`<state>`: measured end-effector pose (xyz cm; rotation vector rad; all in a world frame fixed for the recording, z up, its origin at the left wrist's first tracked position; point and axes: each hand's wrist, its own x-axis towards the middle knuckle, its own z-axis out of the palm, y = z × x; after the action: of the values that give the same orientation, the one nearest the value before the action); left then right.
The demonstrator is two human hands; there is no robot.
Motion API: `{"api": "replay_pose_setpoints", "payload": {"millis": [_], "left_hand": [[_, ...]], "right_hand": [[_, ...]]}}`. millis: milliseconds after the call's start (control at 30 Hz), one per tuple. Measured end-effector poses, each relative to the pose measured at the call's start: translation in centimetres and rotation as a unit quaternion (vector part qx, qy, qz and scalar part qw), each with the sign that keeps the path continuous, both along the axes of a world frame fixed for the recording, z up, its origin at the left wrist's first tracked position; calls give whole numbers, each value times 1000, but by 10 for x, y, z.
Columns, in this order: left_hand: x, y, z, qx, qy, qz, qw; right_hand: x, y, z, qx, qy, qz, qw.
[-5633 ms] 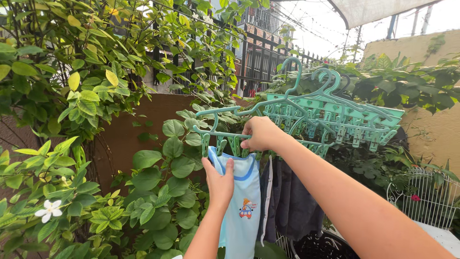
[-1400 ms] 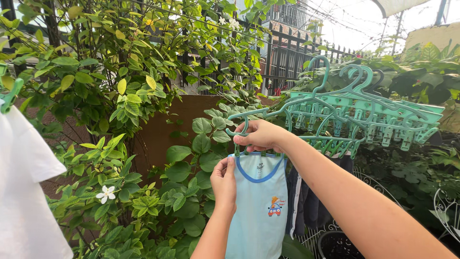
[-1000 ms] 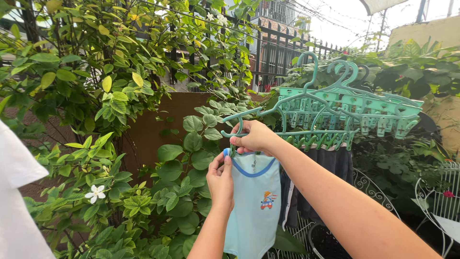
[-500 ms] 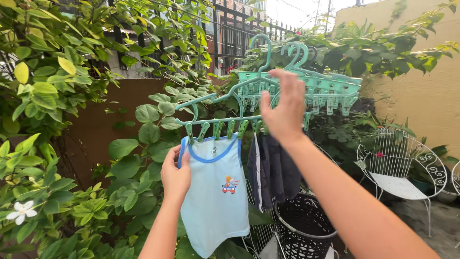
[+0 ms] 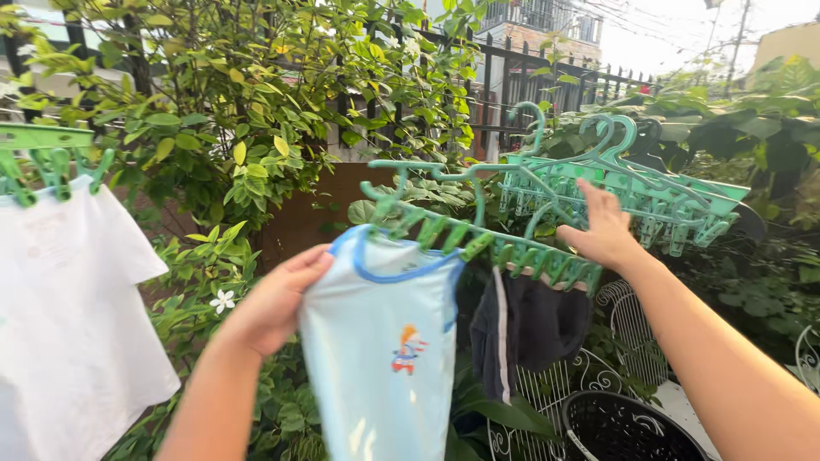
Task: The person takes baby clothes one at a time from a laundry basket, opens the clips of green multi-clip hangers, and secures each garment to the hanger. They also slide a white garment onto a black hanger, then hang the loaded hangers on a line and adjust the hung clothes.
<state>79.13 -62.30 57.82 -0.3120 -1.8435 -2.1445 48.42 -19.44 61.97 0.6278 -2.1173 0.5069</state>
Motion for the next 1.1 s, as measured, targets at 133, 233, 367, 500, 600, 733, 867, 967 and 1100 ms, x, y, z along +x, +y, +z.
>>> {"api": "replay_pose_setpoints", "payload": {"millis": [133, 233, 367, 500, 600, 733, 867, 967, 1100], "left_hand": [[43, -59, 6, -4, -27, 207, 978], [84, -89, -9, -154, 56, 400, 901], [142, -78, -46, -275, 18, 678, 681], [139, 3, -86, -145, 305, 701, 628], [105, 99, -130, -147, 359, 707, 592], [60, 243, -192, -260, 431, 500, 705], [13, 338, -223, -296, 148, 292, 898], [-40, 376, -239, -307, 120, 181, 927], [-129, 416, -275, -277, 67, 82, 955]], "right_hand": [[45, -19, 13, 49, -249, 127, 959], [97, -39, 16, 1, -254, 333, 908], [172, -89, 22, -22, -214, 426, 878], [242, -161, 15, 34, -59, 548, 834], [274, -176, -3, -13, 22, 546, 837], [275, -114, -68, -65, -63, 514, 853], [222, 11, -153, 35, -90, 388, 916], [168, 116, -212, -15, -201, 333, 921], [115, 244, -288, -144, -320, 158, 923]]}}
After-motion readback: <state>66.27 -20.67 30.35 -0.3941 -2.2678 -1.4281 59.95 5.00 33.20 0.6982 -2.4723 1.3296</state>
